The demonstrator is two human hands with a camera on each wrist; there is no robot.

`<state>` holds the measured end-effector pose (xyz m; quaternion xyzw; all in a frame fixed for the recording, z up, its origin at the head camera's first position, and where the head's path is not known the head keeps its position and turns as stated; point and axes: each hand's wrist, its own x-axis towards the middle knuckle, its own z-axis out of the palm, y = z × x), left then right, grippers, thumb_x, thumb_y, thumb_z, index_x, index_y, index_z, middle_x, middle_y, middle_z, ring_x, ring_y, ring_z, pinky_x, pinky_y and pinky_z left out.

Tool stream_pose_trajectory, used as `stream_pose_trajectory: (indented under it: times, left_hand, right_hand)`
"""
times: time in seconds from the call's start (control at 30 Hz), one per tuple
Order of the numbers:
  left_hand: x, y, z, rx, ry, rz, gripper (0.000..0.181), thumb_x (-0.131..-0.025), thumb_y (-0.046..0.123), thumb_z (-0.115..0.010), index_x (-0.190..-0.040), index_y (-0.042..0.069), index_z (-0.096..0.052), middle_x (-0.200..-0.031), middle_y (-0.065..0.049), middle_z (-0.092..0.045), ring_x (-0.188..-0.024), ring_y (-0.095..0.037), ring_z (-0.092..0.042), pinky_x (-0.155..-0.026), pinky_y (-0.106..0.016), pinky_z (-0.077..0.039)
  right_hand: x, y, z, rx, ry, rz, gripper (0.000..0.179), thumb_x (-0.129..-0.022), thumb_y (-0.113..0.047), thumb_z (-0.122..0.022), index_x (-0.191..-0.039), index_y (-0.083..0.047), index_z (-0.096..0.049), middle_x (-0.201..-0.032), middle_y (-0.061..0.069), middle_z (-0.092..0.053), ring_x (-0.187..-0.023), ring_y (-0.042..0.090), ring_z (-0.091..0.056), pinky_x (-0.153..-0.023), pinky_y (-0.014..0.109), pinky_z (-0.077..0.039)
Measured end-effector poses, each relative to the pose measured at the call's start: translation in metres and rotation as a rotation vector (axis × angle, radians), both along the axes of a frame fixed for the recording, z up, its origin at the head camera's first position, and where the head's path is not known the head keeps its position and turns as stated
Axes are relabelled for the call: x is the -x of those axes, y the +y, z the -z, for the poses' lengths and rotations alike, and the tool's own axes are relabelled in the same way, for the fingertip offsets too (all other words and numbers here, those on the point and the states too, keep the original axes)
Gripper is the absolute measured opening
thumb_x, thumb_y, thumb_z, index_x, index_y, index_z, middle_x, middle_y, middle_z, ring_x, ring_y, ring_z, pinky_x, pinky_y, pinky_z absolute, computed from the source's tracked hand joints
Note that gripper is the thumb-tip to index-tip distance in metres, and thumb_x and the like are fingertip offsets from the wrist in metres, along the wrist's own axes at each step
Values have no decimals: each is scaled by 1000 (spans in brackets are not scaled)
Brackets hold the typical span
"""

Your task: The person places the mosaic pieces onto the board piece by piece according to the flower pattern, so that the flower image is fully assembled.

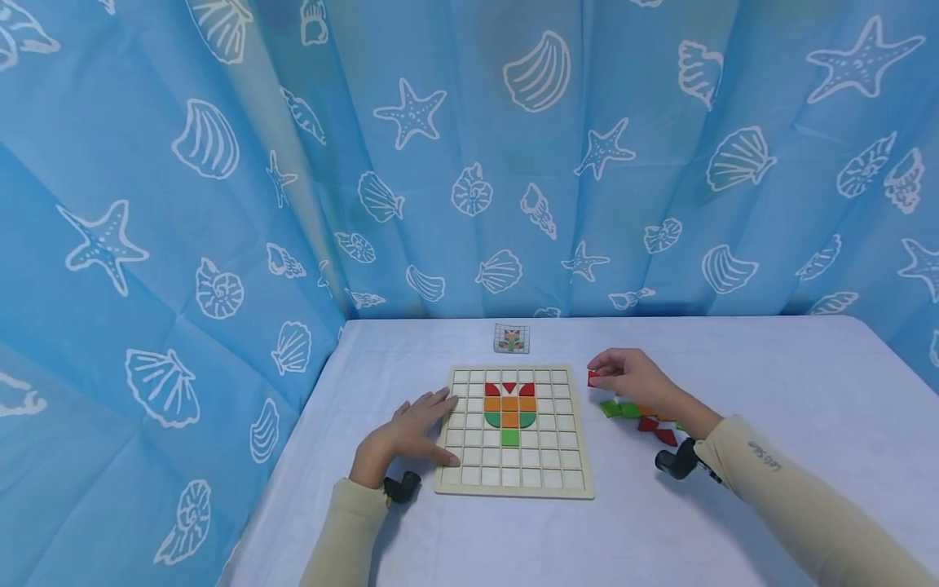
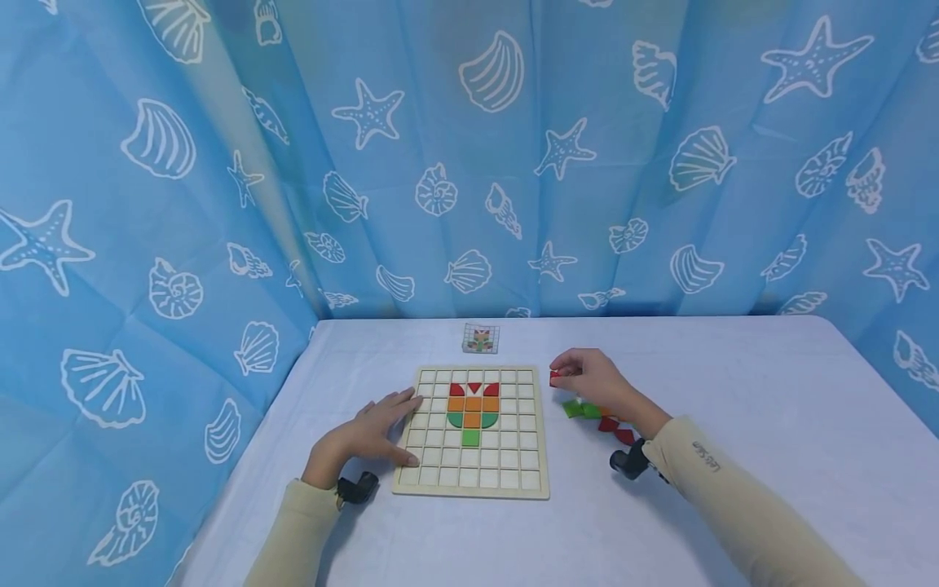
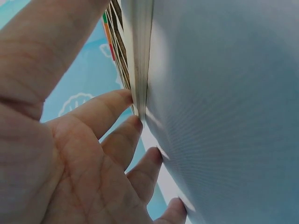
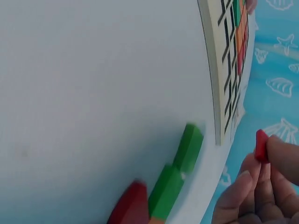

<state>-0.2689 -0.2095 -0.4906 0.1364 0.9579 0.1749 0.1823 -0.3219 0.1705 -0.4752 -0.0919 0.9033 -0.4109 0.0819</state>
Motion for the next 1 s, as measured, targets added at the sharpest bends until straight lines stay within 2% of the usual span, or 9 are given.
stream_pose_trajectory:
  times: [0.1, 0.37, 0.57, 0.7, 0.9, 1.0]
  left_hand:
    - [0, 1, -3, -10, -11, -6, 105, -72, 52, -83, -157, 22, -30, -166, -2, -19, -154, -30, -12, -123, -60, -8]
    - [2, 2, -8, -15, 1, -13, 104, -73, 51, -84, -157, 23, -29, -166, -1, -19, -155, -29, -12, -124, -58, -7]
    - [1, 1, -5, -22, -12, -12, 104, -72, 48, -85, -156, 22, -31, -166, -2, -20, -154, -29, -13, -123, -59, -7]
    - [-2, 1, 0, -33, -27, -4, 104, -72, 49, -85, -156, 22, -31, -166, -2, -20, -154, -30, -13, -123, -60, -7]
    - [-3, 2, -1, -24, -15, -17, 104, -72, 50, -84, -156, 22, -31, -166, -2, -20, -154, -29, -13, -123, -60, -8]
    - [-3, 1, -3, -21, -11, -1, 104, -73, 50, -84, -157, 22, -29, -166, -2, -19, -155, -29, -12, -124, -59, -7]
  right_hand:
    - [-3, -11, -2, -17, 3, 38, 24, -90, -18, -72, -110, -5, -69, -97, 9, -69, -86, 21, -59, -70, 26, -53]
    - [-6, -38, -7, -38, 70, 10, 20, -87, -13, -75, -106, -5, -71, -90, 6, -68, -84, 20, -59, -72, 26, -52]
    - [-6, -53, -1, -36, 24, 14, 19, -87, -12, -74, -105, -6, -71, -89, 4, -65, -86, 19, -57, -68, 25, -51]
    - [-12, -63, 2, -41, 10, 7, 14, -88, -10, -73, -101, -6, -71, -86, 4, -65, -82, 18, -57, -67, 24, -51]
    - [-18, -83, -4, -56, 38, -19, 11, -89, -10, -72, -99, -6, -71, -83, 3, -66, -77, 17, -56, -69, 24, -52]
    - [-22, -92, -7, -43, 43, -51, 10, -89, -9, -72, -97, -5, -72, -82, 3, -66, -76, 15, -57, -70, 26, -52]
